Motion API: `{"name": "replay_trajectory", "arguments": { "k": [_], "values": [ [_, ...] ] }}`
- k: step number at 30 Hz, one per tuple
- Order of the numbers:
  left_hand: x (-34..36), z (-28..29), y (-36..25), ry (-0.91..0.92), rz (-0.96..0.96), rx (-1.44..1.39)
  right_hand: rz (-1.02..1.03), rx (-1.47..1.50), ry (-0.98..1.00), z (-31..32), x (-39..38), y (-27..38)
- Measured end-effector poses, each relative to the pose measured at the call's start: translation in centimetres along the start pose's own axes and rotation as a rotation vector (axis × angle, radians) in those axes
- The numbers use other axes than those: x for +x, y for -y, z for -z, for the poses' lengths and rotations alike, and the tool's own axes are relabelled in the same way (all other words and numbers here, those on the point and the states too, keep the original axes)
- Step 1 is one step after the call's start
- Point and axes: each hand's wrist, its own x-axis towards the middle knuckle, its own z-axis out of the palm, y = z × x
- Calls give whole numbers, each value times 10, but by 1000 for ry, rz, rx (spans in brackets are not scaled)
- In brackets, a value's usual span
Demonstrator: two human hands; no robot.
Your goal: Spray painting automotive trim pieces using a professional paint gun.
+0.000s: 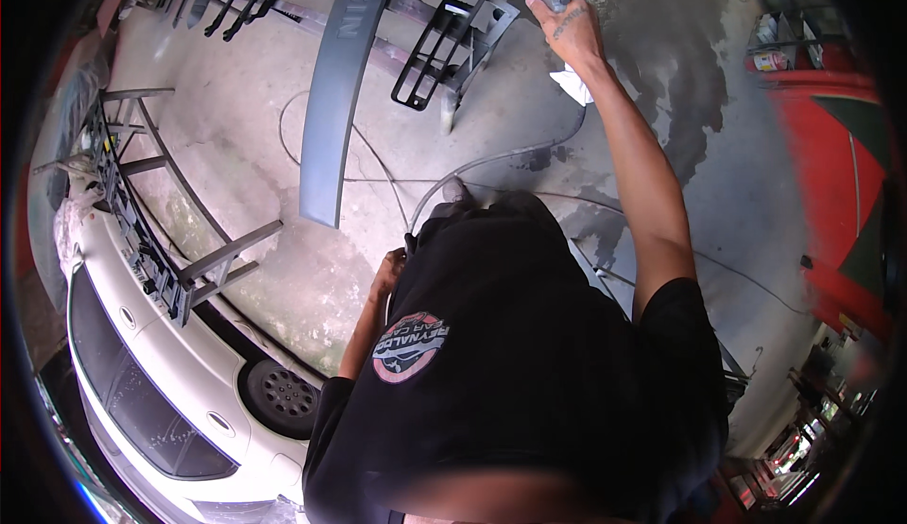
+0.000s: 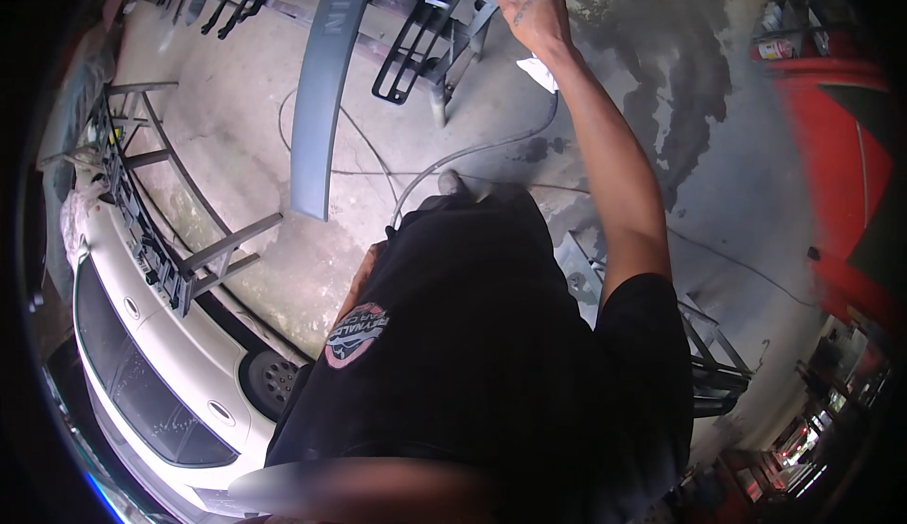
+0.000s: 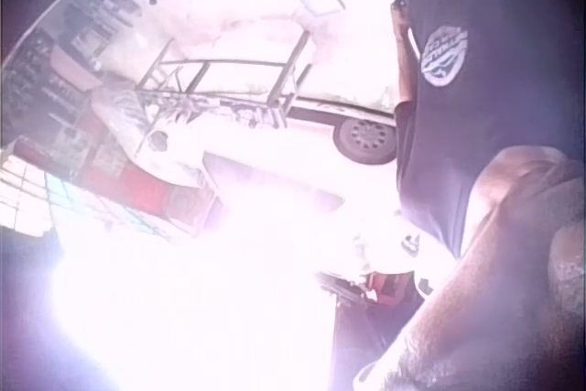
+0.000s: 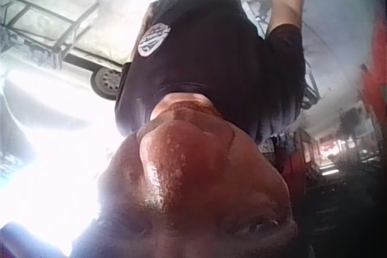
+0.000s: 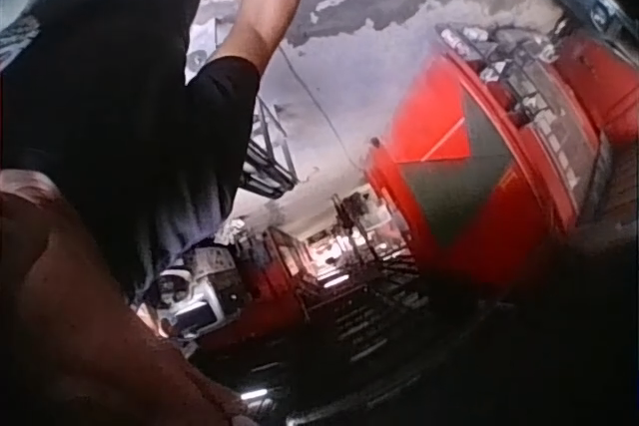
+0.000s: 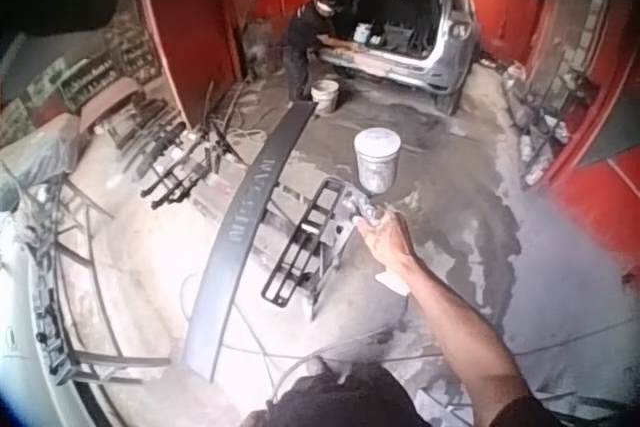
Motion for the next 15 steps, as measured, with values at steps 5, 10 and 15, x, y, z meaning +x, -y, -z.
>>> {"name": "replay_trajectory", "arguments": {
  "k": [5,10,15],
  "values": [
    [-3,0,-5,-24,57,157,-389,316,435,28,-5,40],
    [-8,-22,-42,-91,-45,82,-360,332,628,38,6,29],
    [26,-5,34,-9,52,448,-224,80,234,10,57,-16]
  ]
}}
